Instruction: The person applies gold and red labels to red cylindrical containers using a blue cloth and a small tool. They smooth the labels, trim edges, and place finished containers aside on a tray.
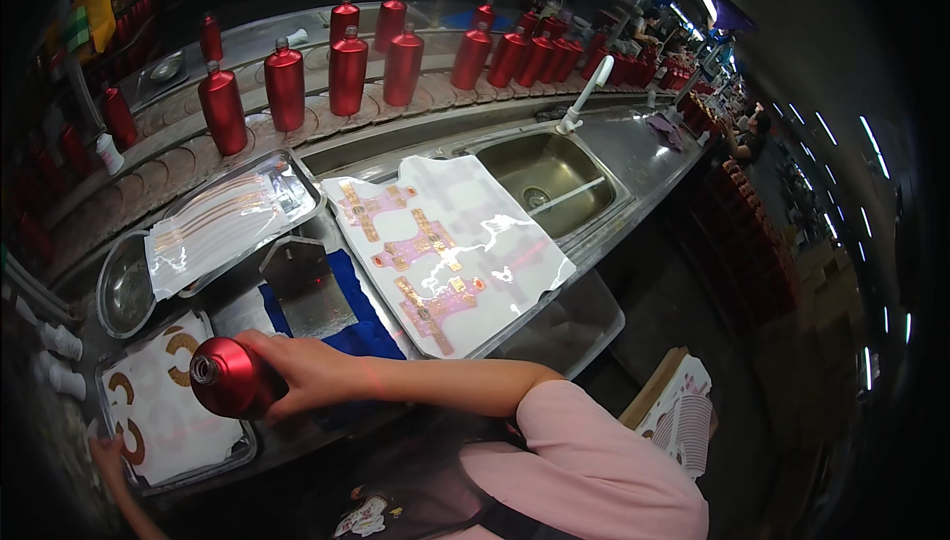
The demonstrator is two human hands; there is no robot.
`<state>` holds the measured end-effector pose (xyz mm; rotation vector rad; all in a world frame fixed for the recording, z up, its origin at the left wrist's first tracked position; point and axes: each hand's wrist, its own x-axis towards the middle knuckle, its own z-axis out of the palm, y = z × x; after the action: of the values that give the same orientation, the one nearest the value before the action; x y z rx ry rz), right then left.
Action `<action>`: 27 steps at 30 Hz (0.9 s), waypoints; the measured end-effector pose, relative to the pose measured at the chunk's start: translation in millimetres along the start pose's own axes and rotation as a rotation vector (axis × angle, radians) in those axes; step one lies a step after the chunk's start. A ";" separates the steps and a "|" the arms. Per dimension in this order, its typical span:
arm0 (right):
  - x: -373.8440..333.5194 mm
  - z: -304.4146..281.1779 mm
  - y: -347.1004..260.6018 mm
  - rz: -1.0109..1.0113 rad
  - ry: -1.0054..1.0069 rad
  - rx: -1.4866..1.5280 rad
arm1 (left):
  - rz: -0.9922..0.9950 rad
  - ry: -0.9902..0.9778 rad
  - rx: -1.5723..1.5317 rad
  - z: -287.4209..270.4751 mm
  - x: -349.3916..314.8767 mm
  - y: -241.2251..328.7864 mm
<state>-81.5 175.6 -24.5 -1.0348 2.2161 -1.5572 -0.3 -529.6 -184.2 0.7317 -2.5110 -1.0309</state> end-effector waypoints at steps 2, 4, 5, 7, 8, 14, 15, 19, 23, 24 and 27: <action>-1.8 -1.2 -2.1 0.012 -0.005 0.018 | 0.113 -0.019 0.080 -0.9 4.4 -0.4; -4.1 -1.9 -4.1 -0.014 0.002 0.027 | 0.086 -0.015 0.247 -5.4 1.8 10.9; -5.6 -2.2 -4.6 -0.025 0.017 0.044 | 0.042 -0.006 0.376 -8.0 -1.1 21.5; -11.8 -3.8 -4.3 0.005 0.043 -0.036 | -0.023 0.009 0.609 -12.3 -12.1 53.1; -16.3 -4.7 -3.9 0.044 0.046 -0.072 | -0.030 0.021 0.670 -12.9 -22.3 71.1; -60.7 -10.5 -12.7 0.107 0.199 -0.154 | -0.048 0.035 0.758 -0.4 -68.3 194.6; -68.8 -8.6 -16.5 0.064 0.260 -0.144 | 0.060 0.054 0.704 1.8 -73.8 212.3; -82.0 18.8 -29.9 -0.045 0.203 0.074 | 0.304 0.189 0.554 -0.4 -128.5 277.7; -65.9 66.2 -29.4 0.019 -0.132 0.429 | 0.161 0.348 0.491 27.2 -221.8 341.9; -61.4 77.9 -29.0 0.066 -0.238 0.452 | 0.110 0.170 -0.168 43.2 -241.4 355.6; -61.5 102.8 -33.7 0.217 -0.354 0.668 | -0.039 -0.237 -0.662 74.5 -289.3 385.1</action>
<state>34.2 136.1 -47.6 -0.7535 1.3674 -1.6729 71.4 -89.6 12.7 0.4727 -2.1054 -1.9139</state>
